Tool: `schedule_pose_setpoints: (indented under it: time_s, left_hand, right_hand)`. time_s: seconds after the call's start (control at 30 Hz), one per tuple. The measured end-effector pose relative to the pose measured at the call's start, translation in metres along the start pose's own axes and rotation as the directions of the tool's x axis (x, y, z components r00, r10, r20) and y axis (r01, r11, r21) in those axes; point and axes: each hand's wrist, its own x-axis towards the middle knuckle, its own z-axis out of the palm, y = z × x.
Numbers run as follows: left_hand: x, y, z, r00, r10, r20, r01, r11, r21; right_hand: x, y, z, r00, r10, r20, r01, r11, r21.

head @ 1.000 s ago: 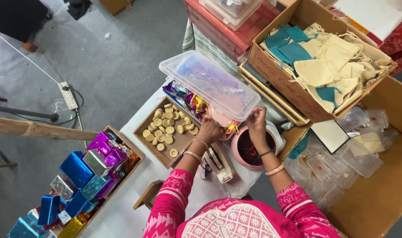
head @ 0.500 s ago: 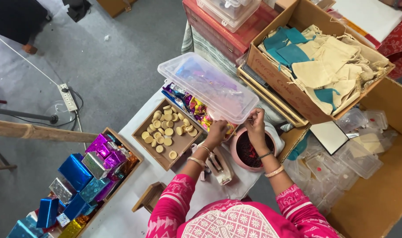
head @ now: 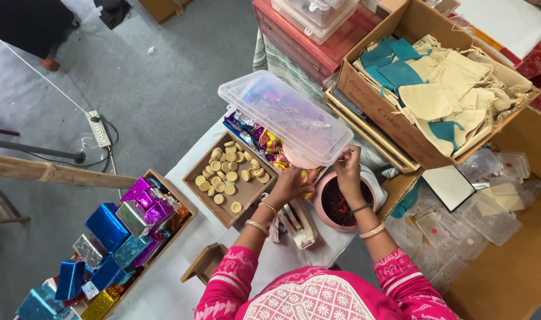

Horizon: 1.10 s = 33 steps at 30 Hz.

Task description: The person wipes a small cardboard box with a cloth, places a colorful item inside, and closes the lid. They then wrap the box in a sheet of shiny purple foil, folding the edges and securing the package with tape.

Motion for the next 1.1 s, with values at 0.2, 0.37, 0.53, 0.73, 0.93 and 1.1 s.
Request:
schedule_pose_setpoints:
  time_s: [0.2,0.37,0.53,0.73,0.93,1.1]
  left_hand:
    - [-0.029,-0.048,0.026,0.995,0.099,-0.01,-0.095,0.976,0.196]
    - [-0.056,-0.034,0.019,0.854,-0.517,-0.052,0.315,0.595,-0.74]
    - [-0.091,-0.028,-0.003,0.735,-0.658,-0.163,0.048,0.291,-0.956]
    - [-0.122,-0.015,-0.021,0.821,-0.553,-0.139,-0.046,0.179,-0.983]
    - [-0.152,-0.022,-0.019,0.841,-0.509,-0.186,-0.237,-0.035,-0.971]
    - [-0.167,0.032,-0.038,0.717,-0.675,-0.172,-0.279,-0.051,-0.959]
  right_hand:
    - [-0.006,-0.012,0.004,1.0,0.011,0.022,-0.008,0.989,-0.145]
    - [-0.014,-0.033,0.007,0.995,0.074,0.061,-0.045,0.919,-0.391]
    - [-0.029,-0.035,0.007,0.98,0.081,0.184,0.078,0.689,-0.72]
    - [-0.041,-0.027,0.013,0.953,0.053,0.297,0.226,0.527,-0.819]
    - [-0.079,-0.024,0.06,0.848,0.195,0.493,-0.009,0.935,-0.355]
    - [-0.143,-0.039,0.114,0.498,0.35,0.793,-0.549,0.836,-0.025]
